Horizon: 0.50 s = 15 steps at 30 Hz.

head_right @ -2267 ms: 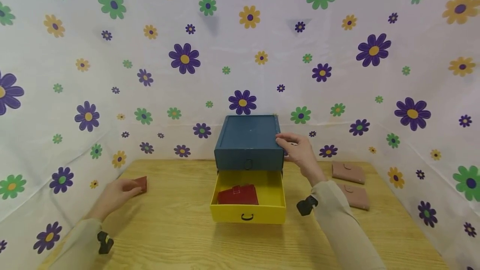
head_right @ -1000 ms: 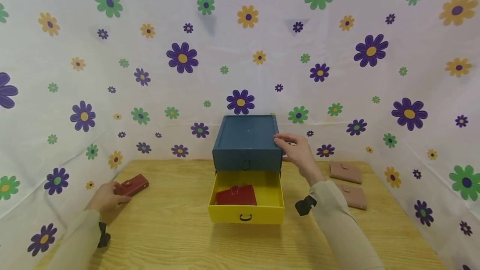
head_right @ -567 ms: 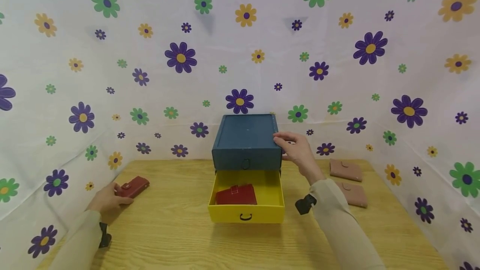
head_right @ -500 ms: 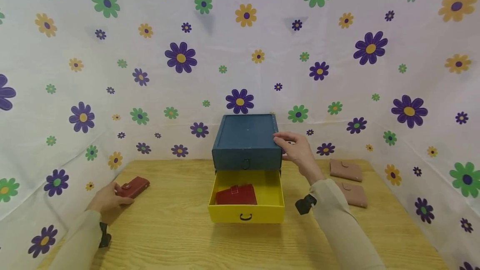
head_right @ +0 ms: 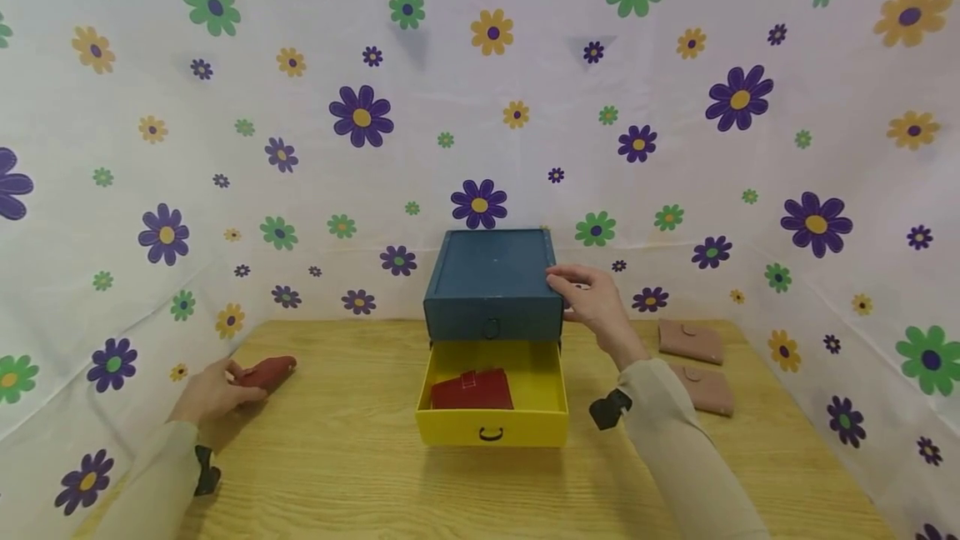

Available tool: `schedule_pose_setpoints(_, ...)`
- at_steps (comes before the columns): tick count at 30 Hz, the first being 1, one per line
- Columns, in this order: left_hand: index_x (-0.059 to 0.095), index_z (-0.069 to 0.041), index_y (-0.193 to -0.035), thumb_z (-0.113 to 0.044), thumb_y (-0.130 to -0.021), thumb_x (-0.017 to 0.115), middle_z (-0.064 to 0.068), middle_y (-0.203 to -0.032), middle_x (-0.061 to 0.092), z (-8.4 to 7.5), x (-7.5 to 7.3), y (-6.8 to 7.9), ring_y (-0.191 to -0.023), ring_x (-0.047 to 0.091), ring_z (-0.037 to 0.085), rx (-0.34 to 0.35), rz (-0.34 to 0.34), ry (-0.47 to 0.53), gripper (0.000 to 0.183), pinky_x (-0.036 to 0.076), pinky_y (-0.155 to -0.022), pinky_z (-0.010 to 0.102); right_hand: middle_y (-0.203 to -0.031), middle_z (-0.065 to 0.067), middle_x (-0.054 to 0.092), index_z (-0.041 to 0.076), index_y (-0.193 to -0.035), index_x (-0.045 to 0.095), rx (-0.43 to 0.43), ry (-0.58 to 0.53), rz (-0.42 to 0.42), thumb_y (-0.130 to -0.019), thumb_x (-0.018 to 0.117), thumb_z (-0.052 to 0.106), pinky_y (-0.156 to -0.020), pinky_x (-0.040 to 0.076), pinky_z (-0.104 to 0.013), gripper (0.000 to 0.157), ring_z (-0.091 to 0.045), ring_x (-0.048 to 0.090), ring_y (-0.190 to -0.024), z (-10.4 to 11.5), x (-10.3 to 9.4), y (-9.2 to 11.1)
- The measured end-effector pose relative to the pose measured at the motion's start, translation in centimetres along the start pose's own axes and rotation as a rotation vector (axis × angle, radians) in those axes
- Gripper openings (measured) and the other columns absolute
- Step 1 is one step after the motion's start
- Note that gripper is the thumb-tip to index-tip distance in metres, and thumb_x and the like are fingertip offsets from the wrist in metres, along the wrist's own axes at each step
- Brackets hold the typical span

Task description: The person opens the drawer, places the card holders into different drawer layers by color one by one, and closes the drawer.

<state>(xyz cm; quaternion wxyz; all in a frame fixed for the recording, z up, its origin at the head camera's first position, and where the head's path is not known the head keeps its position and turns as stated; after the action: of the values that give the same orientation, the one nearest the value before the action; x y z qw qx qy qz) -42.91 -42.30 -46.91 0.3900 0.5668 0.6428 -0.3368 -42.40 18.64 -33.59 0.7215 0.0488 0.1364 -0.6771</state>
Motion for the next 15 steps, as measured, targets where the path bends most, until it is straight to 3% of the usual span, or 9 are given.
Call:
schedule_pose_setpoints(10,0.058,0.008,-0.117,-0.043,-0.080,0.078,0.028,-0.107,0.063,0.0,-1.5,0.7,-0.089,0.057,0.036,-0.005,-0.066,0.028,0.067,0.051,-0.074,0.043,-0.145,-0.018,0.045,0.009,-0.138,0.055,0.000,0.000,0.000,-0.100,0.057,0.036,-0.098,0.047,-0.057,0.047,-0.041,0.048,-0.132,0.0,0.1,0.0)
schedule_pose_setpoints(15,0.058,0.009,-0.121,-0.037,-0.084,0.076,0.029,-0.112,0.063,-1.0,-2.2,1.1,-0.093,0.059,0.037,0.051,-0.110,0.079,0.062,0.052,-0.080,0.048,-0.144,-0.018,0.045,0.009,-0.138,0.055,0.001,-0.005,0.002,-0.100,0.057,0.035,-0.098,0.047,-0.057,0.047,-0.041,0.048,-0.131,-0.1,0.1,0.0)
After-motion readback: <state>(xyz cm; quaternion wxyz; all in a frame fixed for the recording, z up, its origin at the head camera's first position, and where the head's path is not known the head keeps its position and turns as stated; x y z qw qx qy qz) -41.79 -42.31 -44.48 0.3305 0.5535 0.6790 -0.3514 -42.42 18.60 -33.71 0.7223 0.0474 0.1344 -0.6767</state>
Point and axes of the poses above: each hand's wrist, its own y-axis away from the middle knuckle, its own x-axis out of the palm, z = x × y, the point moved 10 cm from there along -y, towards the middle knuckle
